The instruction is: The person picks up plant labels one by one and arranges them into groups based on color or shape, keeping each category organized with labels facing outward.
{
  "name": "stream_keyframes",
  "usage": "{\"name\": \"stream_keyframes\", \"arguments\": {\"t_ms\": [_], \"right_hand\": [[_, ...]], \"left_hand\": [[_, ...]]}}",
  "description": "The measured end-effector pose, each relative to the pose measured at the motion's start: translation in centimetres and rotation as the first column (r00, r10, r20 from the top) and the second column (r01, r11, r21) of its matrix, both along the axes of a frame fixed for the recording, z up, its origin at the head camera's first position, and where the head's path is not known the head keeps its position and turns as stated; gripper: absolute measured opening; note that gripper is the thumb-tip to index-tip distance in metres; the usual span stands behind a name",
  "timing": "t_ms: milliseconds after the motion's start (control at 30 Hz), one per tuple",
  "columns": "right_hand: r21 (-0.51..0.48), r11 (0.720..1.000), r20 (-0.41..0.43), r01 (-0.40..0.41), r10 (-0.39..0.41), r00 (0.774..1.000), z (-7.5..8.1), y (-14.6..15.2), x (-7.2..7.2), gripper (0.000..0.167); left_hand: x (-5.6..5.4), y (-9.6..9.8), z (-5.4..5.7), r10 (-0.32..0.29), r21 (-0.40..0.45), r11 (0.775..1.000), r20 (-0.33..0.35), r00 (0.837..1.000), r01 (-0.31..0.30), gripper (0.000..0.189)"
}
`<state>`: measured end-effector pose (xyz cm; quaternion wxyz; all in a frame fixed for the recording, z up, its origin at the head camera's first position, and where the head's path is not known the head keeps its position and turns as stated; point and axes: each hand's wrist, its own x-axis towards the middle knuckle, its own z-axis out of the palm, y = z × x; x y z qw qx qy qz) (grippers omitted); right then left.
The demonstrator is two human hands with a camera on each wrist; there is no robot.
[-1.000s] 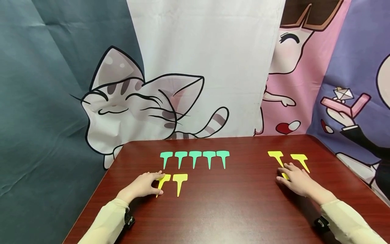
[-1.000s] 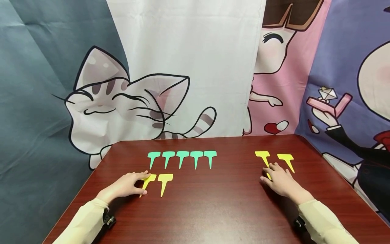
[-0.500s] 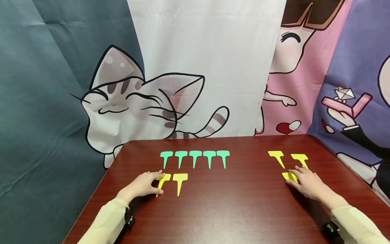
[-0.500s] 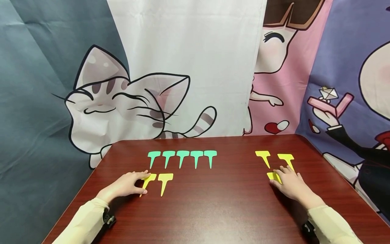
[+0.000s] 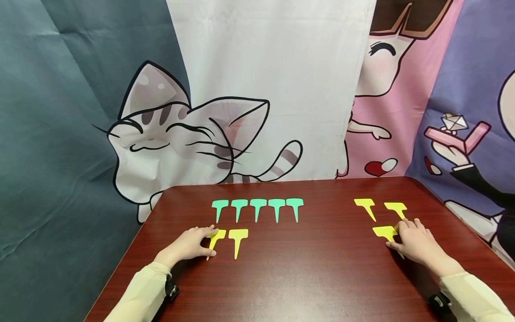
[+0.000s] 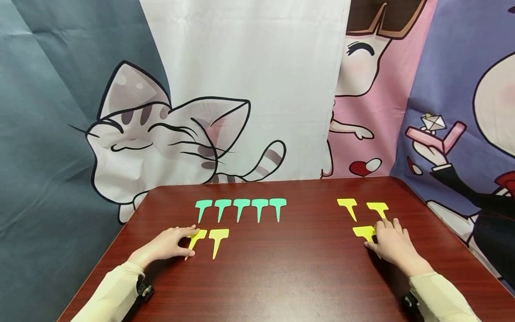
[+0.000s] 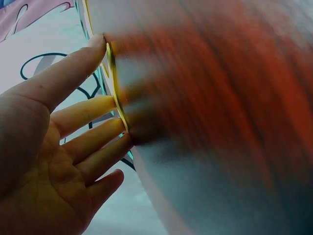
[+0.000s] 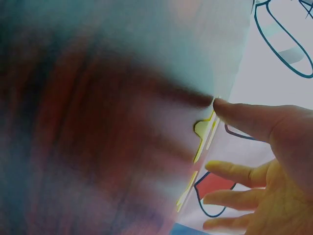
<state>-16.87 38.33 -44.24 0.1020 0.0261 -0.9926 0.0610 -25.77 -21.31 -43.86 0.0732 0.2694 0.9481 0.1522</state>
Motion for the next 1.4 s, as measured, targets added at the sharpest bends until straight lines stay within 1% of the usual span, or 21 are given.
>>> {"name": "stream_keyframes", "arguments": {"t_ms": [233, 333, 500, 567, 700, 900, 1000, 1067, 1233, 1400], "right_hand": [[-0.012, 0.999, 0.027, 0.032, -0.032, 0.999, 0.2, 0.1, -0.1, 0.036], [-0.022, 0.999, 0.044, 0.028, -0.027, 0.999, 0.3, 0.1, -0.2, 0.030], [-0.025, 1.000, 0.046, 0.019, -0.018, 0.999, 0.5, 0.2, -0.3, 0.021], [-0.020, 1.000, 0.048, 0.021, -0.020, 0.999, 0.5, 0.3, -0.4, 0.020], [-0.017, 1.000, 0.078, 0.016, -0.015, 0.997, 0.5, 0.5, -0.7, 0.019], [-0.042, 0.999, 0.112, 0.020, -0.015, 0.994, 0.6, 0.7, -1.0, 0.018], [-0.068, 0.997, 0.134, 0.039, -0.030, 0.991, 0.7, 0.8, -1.1, 0.020], [-0.092, 0.993, 0.156, 0.071, -0.056, 0.986, 0.8, 0.9, -1.2, 0.021], [-0.125, 0.982, 0.201, 0.143, -0.116, 0.973, 1.2, 0.8, -1.3, 0.023], [-0.130, 0.978, 0.221, 0.166, -0.135, 0.966, 1.5, 0.7, -1.4, 0.024]], "left_hand": [[-0.1, 0.0, -0.1, 0.010, -0.004, 1.000, -0.003, 1.000, -0.010, 0.068], [0.0, 0.0, 0.0, 0.013, -0.004, 1.000, -0.002, 1.000, -0.013, 0.067], [-0.1, 0.0, -0.1, 0.013, -0.002, 1.000, -0.003, 1.000, -0.013, 0.068], [-0.2, 0.0, -0.1, 0.011, -0.002, 1.000, -0.003, 1.000, -0.011, 0.068], [-0.2, 0.0, -0.2, 0.012, -0.009, 1.000, -0.004, 1.000, -0.012, 0.069], [0.0, 0.0, -0.1, 0.015, -0.009, 1.000, 0.004, 1.000, -0.015, 0.068], [0.1, 0.0, 0.0, 0.014, -0.002, 1.000, 0.016, 1.000, -0.014, 0.067], [0.2, 0.0, 0.0, 0.013, 0.000, 1.000, 0.023, 1.000, -0.013, 0.067], [0.2, 0.0, 0.0, 0.009, -0.006, 1.000, 0.010, 1.000, -0.009, 0.067], [0.0, 0.0, 0.0, 0.003, -0.014, 1.000, 0.005, 1.000, -0.003, 0.068]]}}
